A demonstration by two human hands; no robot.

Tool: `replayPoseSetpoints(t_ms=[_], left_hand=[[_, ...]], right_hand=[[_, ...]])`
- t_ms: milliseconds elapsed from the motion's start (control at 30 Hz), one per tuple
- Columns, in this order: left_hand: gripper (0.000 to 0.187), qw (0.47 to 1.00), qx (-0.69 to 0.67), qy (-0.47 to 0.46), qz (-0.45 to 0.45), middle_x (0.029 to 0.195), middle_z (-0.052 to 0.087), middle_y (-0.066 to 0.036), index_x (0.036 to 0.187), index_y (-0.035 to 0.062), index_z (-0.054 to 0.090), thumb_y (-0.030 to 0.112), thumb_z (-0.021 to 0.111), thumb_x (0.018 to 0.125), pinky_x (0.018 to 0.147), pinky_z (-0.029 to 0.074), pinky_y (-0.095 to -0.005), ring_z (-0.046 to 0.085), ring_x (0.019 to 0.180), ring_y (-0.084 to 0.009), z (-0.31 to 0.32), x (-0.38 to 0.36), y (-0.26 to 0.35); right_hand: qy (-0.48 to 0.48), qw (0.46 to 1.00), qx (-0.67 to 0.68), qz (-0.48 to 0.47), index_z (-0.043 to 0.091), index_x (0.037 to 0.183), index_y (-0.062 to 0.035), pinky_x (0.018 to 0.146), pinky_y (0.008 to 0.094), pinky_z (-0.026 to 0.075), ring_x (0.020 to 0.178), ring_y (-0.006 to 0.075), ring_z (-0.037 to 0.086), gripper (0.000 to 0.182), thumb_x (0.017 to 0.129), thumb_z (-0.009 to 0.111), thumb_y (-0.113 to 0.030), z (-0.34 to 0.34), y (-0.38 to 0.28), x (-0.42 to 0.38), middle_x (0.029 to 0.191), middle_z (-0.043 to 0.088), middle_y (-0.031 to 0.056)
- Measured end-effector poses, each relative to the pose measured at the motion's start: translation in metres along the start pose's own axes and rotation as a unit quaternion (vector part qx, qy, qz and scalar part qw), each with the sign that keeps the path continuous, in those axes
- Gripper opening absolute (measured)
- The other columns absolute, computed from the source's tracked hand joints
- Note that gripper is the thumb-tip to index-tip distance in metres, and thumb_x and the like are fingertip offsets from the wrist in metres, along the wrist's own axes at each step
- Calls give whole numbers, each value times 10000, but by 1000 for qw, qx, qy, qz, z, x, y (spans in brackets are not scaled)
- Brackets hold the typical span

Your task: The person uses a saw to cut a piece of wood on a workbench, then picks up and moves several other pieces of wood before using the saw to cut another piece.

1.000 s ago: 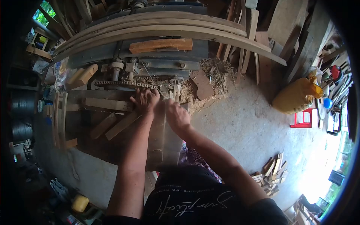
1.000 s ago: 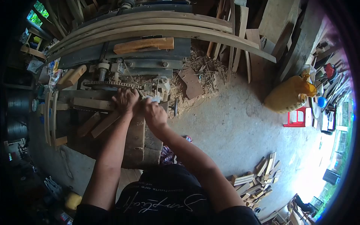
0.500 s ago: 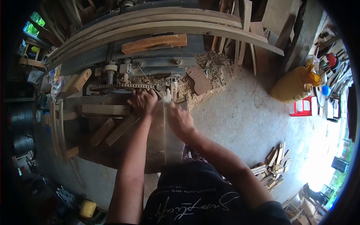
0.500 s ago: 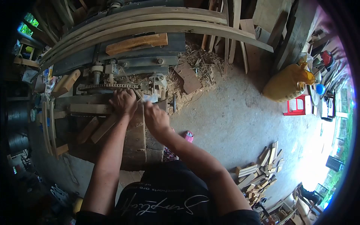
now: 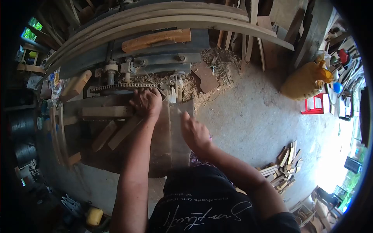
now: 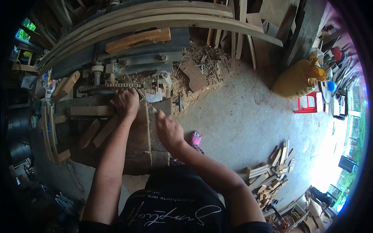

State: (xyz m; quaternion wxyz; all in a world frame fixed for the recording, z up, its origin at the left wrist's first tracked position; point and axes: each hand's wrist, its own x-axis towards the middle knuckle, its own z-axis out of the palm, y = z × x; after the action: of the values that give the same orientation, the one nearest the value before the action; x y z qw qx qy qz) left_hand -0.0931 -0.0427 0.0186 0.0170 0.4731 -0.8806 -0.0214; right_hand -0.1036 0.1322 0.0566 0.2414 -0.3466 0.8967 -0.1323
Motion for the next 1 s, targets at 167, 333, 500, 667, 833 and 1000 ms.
replayPoseSetpoints(t_ms=[167, 333, 500, 667, 833, 1000], left_hand=[[357, 999, 0, 51, 4, 943, 635, -83, 772, 67, 639, 286, 367, 848, 896, 305, -548, 497, 1054, -247, 7, 3, -2], [361, 997, -7, 70, -14, 1028, 619, -73, 828, 65, 640, 287, 358, 857, 941, 281, -556, 463, 1118, -244, 10, 2, 1], [374, 1000, 1, -22, -22, 1034, 617, -69, 849, 61, 645, 294, 353, 856, 947, 281, -552, 460, 1126, -236, -2, 5, 0], [382, 999, -10, -23, -22, 1049, 612, -69, 868, 57, 646, 299, 350, 853, 930, 297, -541, 462, 1117, -218, -7, 6, 4], [359, 999, 16, -36, -19, 1035, 617, -42, 836, 79, 656, 306, 378, 833, 923, 302, -542, 460, 1111, -204, -7, 8, 1], [431, 999, -11, -47, -23, 1069, 613, -85, 874, 40, 652, 319, 324, 870, 982, 234, -583, 407, 1192, -251, -8, 3, 4]], right_hand=[[104, 991, -15, -79, 456, 924, -32, 548, 338, 533, 653, 262, 646, 99, 846, 463, -93, 11, -15, 47, 756, 594, 151], [40, 998, -51, -15, 469, 972, -37, 549, 304, 532, 631, 228, 636, 141, 846, 466, -102, 5, 1, 0, 700, 567, 96], [50, 997, -15, -61, 434, 1010, -11, 560, 367, 535, 661, 303, 645, 173, 854, 440, -85, 12, -20, 60, 793, 594, 194], [44, 997, -53, -31, 466, 945, -47, 513, 299, 527, 633, 209, 641, 114, 845, 470, -102, 3, 3, 3, 741, 590, 117], [91, 988, -80, -92, 462, 945, -36, 496, 308, 525, 608, 224, 635, 111, 852, 459, -98, 15, -16, 55, 756, 589, 125], [45, 997, -51, -32, 474, 953, -29, 484, 270, 502, 621, 205, 632, 133, 848, 455, -107, 2, 8, -8, 749, 598, 113]])
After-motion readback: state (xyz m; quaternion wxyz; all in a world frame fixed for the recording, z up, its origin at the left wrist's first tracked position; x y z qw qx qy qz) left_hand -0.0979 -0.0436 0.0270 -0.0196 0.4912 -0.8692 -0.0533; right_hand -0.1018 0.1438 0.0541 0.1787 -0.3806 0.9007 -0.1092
